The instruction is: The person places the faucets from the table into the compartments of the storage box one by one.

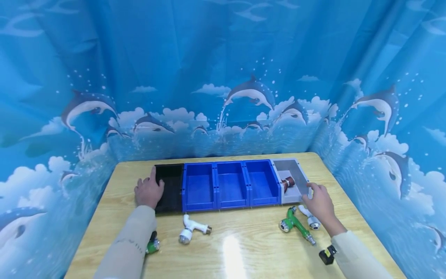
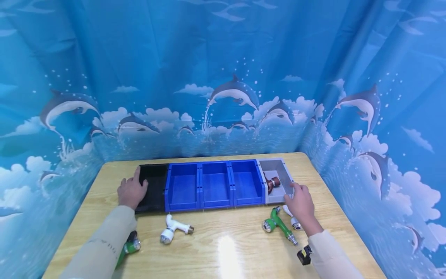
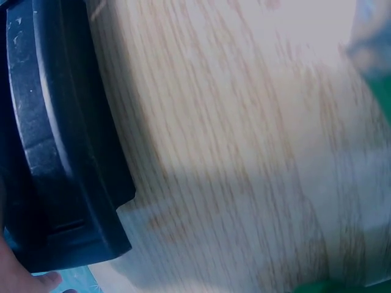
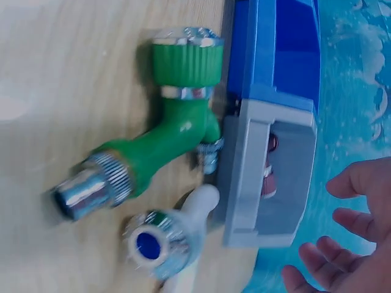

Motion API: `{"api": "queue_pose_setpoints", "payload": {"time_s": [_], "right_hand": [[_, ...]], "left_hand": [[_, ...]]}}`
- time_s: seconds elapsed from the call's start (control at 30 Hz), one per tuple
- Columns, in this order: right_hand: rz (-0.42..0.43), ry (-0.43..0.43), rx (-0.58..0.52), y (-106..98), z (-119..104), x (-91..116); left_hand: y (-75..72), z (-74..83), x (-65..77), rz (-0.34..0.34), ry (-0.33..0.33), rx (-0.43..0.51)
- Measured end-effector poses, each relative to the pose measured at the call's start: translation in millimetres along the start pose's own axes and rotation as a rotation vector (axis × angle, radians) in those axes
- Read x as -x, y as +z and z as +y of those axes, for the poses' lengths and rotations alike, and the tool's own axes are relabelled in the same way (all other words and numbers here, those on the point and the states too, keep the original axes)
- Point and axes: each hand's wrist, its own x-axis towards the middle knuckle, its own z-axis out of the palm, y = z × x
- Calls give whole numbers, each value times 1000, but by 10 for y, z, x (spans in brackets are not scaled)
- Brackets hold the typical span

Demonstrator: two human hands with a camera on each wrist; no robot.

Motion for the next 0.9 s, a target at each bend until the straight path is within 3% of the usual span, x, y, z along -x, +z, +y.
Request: {"api": "queue_pose_setpoints", "payload": {"time_s": [0.3,0.53,0.63,0.9], "right_hand": [[-53,20,19,-49,290,192],[-106,-34,54,-27,371,217],[-116,-78,63,-15,391,233],[-134,-300,90,-50,485,251]], "left_hand": [[26,1,-8,8,5,-21],[0,-13,19,-8,-19,-18],[10,-17,19,-8,-25,-26],[22,-1,-25,16,-1,-27]]}}
